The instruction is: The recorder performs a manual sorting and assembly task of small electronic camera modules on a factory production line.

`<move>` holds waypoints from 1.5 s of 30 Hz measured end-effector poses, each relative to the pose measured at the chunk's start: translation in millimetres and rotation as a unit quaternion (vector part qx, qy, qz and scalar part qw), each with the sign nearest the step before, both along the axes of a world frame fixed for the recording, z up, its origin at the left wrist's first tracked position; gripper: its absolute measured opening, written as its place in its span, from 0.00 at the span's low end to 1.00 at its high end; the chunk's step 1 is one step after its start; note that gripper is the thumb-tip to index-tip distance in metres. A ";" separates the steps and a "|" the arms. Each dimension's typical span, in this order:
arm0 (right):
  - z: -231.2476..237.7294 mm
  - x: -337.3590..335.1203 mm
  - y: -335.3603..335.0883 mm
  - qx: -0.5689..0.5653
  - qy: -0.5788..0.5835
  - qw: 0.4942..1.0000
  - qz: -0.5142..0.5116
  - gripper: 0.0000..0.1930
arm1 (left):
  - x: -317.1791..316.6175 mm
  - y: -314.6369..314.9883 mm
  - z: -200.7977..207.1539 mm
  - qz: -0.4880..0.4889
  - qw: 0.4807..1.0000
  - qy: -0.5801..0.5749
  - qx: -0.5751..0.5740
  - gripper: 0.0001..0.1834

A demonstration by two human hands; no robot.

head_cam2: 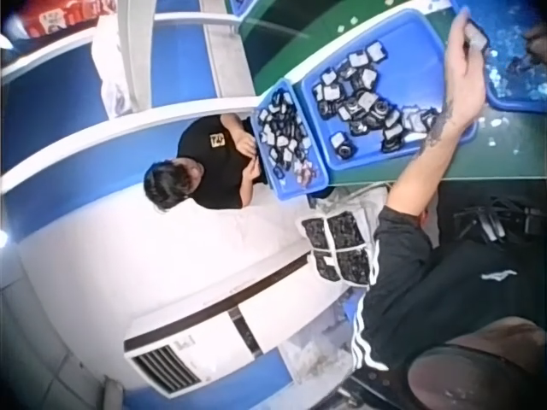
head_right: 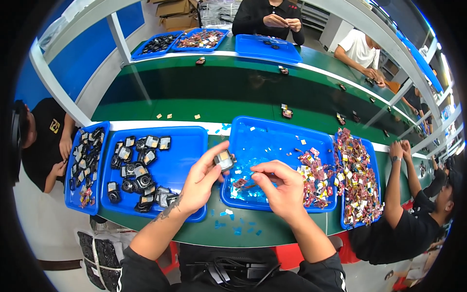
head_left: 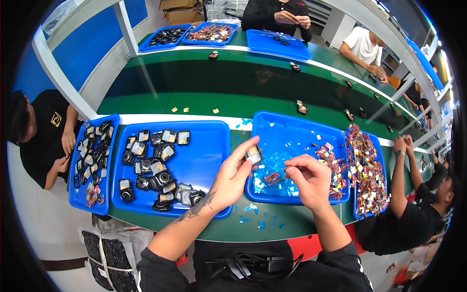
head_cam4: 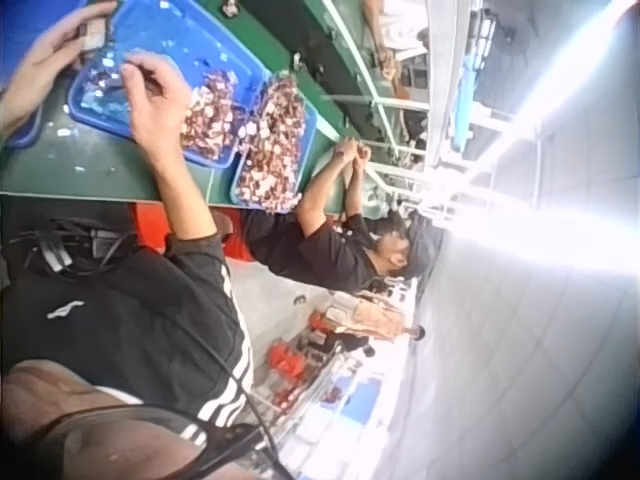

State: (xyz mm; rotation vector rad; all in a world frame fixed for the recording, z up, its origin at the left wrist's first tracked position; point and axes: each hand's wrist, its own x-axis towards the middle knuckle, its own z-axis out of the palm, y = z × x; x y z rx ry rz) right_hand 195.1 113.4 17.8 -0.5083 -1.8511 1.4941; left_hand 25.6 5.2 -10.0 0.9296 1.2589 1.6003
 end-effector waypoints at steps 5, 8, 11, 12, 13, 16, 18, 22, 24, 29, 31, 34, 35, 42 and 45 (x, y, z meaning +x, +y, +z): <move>5.3 -11.6 -9.6 0.146 -0.100 0.984 -0.027 0.10 | 5.0 1.9 -6.0 0.016 0.998 -0.016 0.059 0.25; 7.5 -23.0 -13.6 0.194 -0.092 0.976 -0.045 0.10 | 4.8 -0.5 -4.0 -0.014 0.998 -0.054 0.043 0.23; 9.6 -24.6 -14.7 0.229 -0.087 0.968 -0.048 0.11 | 5.2 -0.5 -4.6 -0.031 0.996 -0.073 0.043 0.21; 10.1 -25.3 -15.4 0.247 -0.085 0.963 -0.063 0.10 | 5.5 -0.7 -3.8 -0.037 0.995 -0.082 0.038 0.21; 10.2 -25.9 -16.2 0.264 -0.082 0.958 -0.077 0.09 | 5.3 -1.2 -4.0 -0.040 0.995 -0.090 0.033 0.22; 14.9 -24.4 -19.3 0.276 -0.127 0.949 -0.088 0.06 | 4.1 -0.8 -6.4 -0.050 0.993 -0.096 0.049 0.22; 14.3 -25.6 -20.5 0.280 -0.120 0.948 -0.090 0.06 | 4.7 -1.2 -7.0 -0.056 0.992 -0.099 0.048 0.22; 11.6 -26.6 -19.5 0.262 -0.109 0.955 -0.089 0.06 | 6.6 0.0 -5.1 -0.070 0.990 -0.113 0.048 0.23; 11.6 -26.7 -20.9 0.260 -0.114 0.954 -0.093 0.06 | 6.1 -0.2 -5.0 -0.074 0.990 -0.112 0.052 0.23; 8.9 -26.9 -20.4 0.230 -0.109 0.962 -0.098 0.06 | 5.2 -1.2 -4.8 -0.083 0.989 -0.109 0.056 0.23; 7.6 -27.4 -19.2 0.238 -0.099 0.961 -0.096 0.06 | 5.2 -1.3 -5.4 -0.085 0.989 -0.113 0.050 0.22; 9.6 -27.9 -21.3 0.219 -0.099 0.966 -0.096 0.05 | 5.6 -1.9 -6.1 -0.084 0.989 -0.109 0.051 0.22; 9.4 -27.9 -20.5 0.219 -0.099 0.966 -0.096 0.05 | 5.8 -2.2 -6.3 -0.085 0.989 -0.109 0.051 0.22; 12.3 -21.5 -15.9 0.299 -0.097 0.943 -0.108 0.09 | 8.7 -6.7 3.4 -0.100 0.991 -0.082 0.044 0.21; 10.4 -22.0 -13.1 0.261 -0.087 0.955 -0.113 0.12 | 8.2 -6.9 6.3 -0.087 0.994 -0.043 0.048 0.21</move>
